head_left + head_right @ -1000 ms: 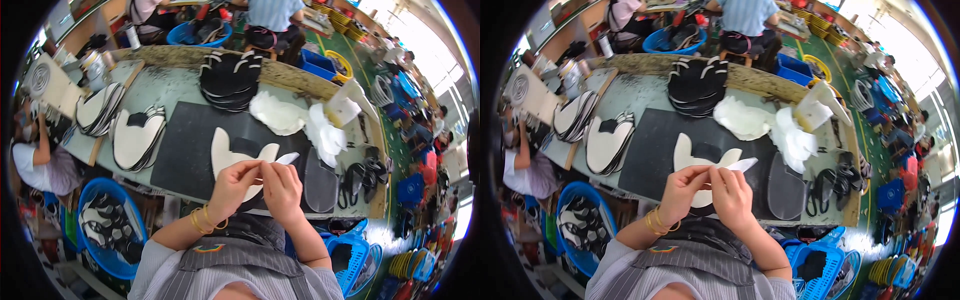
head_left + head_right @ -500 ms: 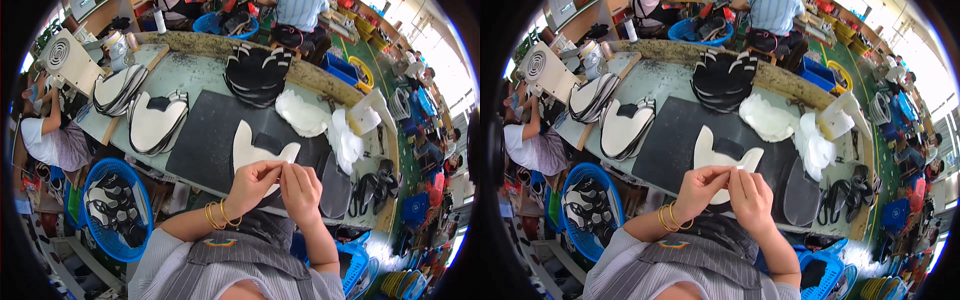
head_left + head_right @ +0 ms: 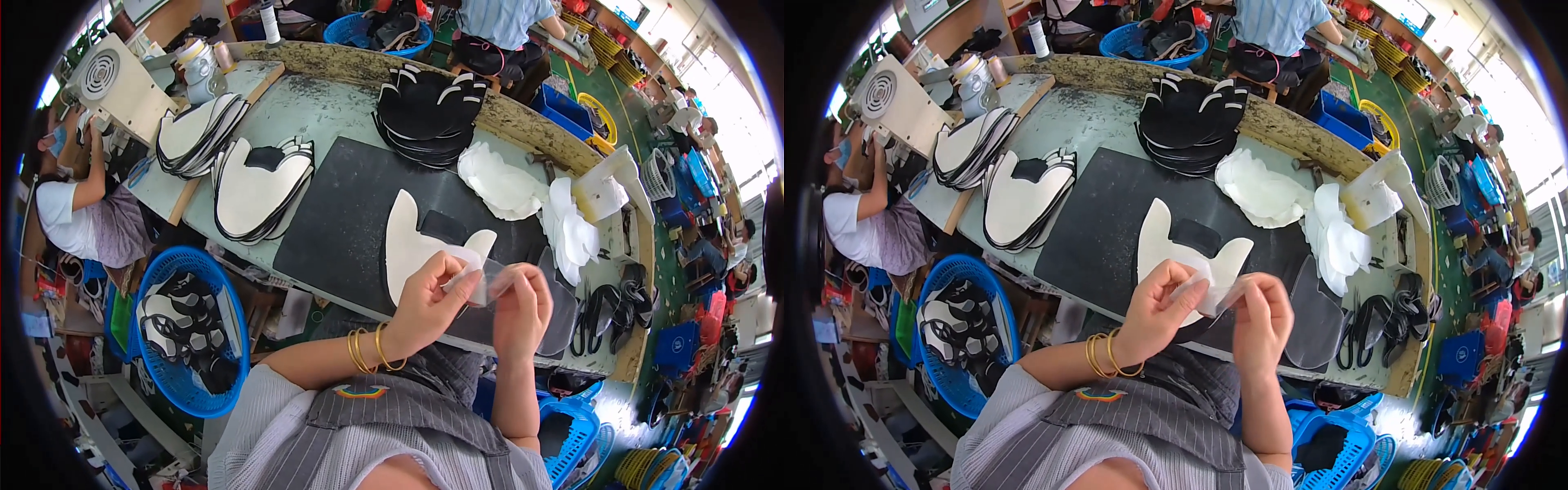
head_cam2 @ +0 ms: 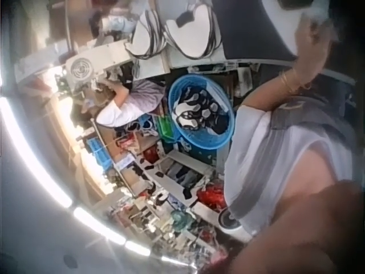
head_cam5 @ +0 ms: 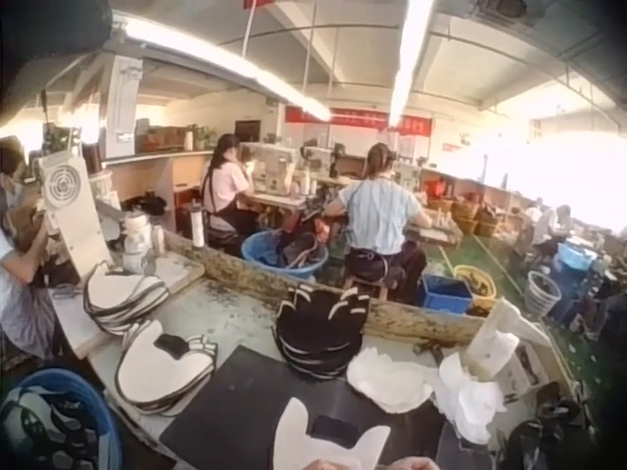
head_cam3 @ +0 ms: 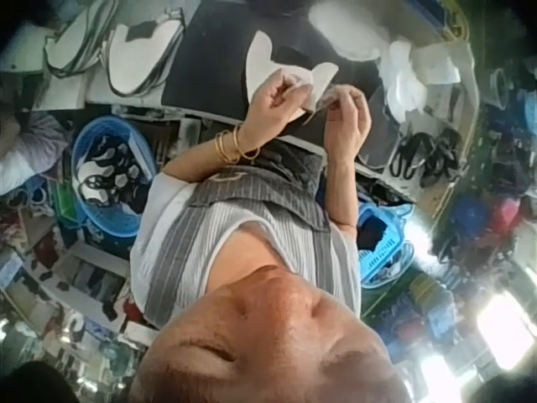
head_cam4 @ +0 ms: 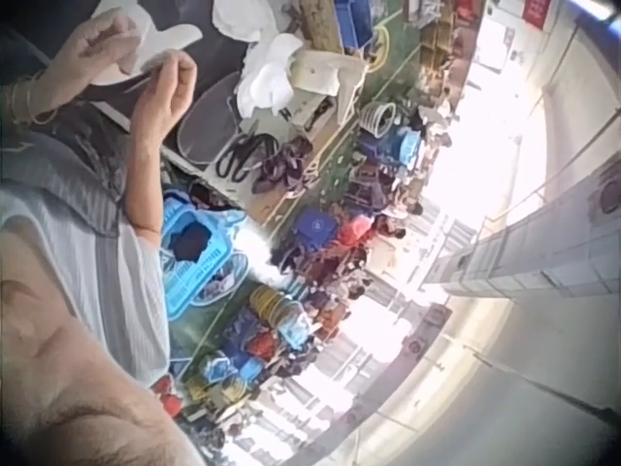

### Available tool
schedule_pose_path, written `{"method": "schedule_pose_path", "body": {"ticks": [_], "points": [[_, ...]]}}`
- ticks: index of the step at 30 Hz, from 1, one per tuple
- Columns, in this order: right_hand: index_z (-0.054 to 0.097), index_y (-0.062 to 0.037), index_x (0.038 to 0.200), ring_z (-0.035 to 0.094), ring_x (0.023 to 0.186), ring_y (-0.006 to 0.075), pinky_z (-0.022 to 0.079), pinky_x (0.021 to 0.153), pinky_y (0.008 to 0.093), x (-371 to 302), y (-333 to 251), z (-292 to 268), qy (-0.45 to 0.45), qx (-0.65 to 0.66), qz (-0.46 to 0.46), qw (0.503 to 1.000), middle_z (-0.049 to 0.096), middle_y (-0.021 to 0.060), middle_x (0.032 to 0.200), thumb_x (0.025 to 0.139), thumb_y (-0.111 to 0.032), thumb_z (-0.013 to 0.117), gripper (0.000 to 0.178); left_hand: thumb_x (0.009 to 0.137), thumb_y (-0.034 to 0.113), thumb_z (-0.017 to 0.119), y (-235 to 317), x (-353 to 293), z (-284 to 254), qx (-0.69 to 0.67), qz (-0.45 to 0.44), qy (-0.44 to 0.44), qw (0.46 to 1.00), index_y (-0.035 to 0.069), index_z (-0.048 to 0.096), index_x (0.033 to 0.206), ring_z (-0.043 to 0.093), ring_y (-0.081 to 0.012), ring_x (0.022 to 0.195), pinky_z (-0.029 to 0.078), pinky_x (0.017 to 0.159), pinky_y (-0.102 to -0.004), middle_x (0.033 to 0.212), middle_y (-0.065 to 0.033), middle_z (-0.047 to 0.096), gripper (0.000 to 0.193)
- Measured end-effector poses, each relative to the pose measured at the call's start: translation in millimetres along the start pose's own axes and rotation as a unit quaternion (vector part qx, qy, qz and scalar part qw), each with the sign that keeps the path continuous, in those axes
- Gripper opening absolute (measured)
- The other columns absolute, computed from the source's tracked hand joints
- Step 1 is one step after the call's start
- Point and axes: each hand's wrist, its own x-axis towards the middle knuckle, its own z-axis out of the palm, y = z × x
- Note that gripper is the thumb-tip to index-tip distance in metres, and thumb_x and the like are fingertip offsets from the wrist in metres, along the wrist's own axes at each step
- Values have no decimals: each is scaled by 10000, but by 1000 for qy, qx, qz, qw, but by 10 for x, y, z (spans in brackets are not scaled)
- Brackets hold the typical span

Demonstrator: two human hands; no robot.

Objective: Attaching lining or reinforcement pieces to shoe upper components in a factory environment.

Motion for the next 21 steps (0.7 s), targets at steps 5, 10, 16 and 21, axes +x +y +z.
{"method": "schedule_pose_path", "body": {"ticks": [5, 10, 16, 21], "points": [[470, -21, 911, 412, 616, 50, 363, 564, 190, -206, 236, -80, 40, -231, -41, 971, 471, 0, 705, 934, -85, 528, 89, 919, 138, 580, -50, -138, -87, 234, 71, -16, 969, 58, 472, 822, 471, -37, 554, 373, 478, -192, 642, 11, 500, 166], [513, -16, 864, 552, 544, 286, 434, 517, 346, -626, 388, -1197, 69, -590, -152, 790, 537, 159, 651, 866, -29, 595, 84, 901, 90, 567, 285, -178, -639, -23, -206, -49, 977, 79, 434, 742, 424, -42, 456, 316, 413, -199, 589, 9, 472, 208], [567, 36, 1049, 543, 873, 308, 428, 779, 394, -918, -87, -1236, -76, -644, -105, 754, 572, 151, 930, 836, -513, 583, 589, 881, 121, 588, 323, -319, -739, 23, -242, -108, 964, 59, 509, 776, 531, -48, 623, 417, 538, -211, 655, 17, 540, 145], [547, -6, 1103, 632, 875, 204, 495, 722, 315, -663, 112, -206, -207, -420, 109, 877, 628, 119, 982, 837, -216, 679, 363, 835, 223, 696, 141, -285, -423, 202, -119, -196, 952, 45, 587, 947, 563, -68, 734, 448, 646, -218, 816, 3, 607, 238]]}}
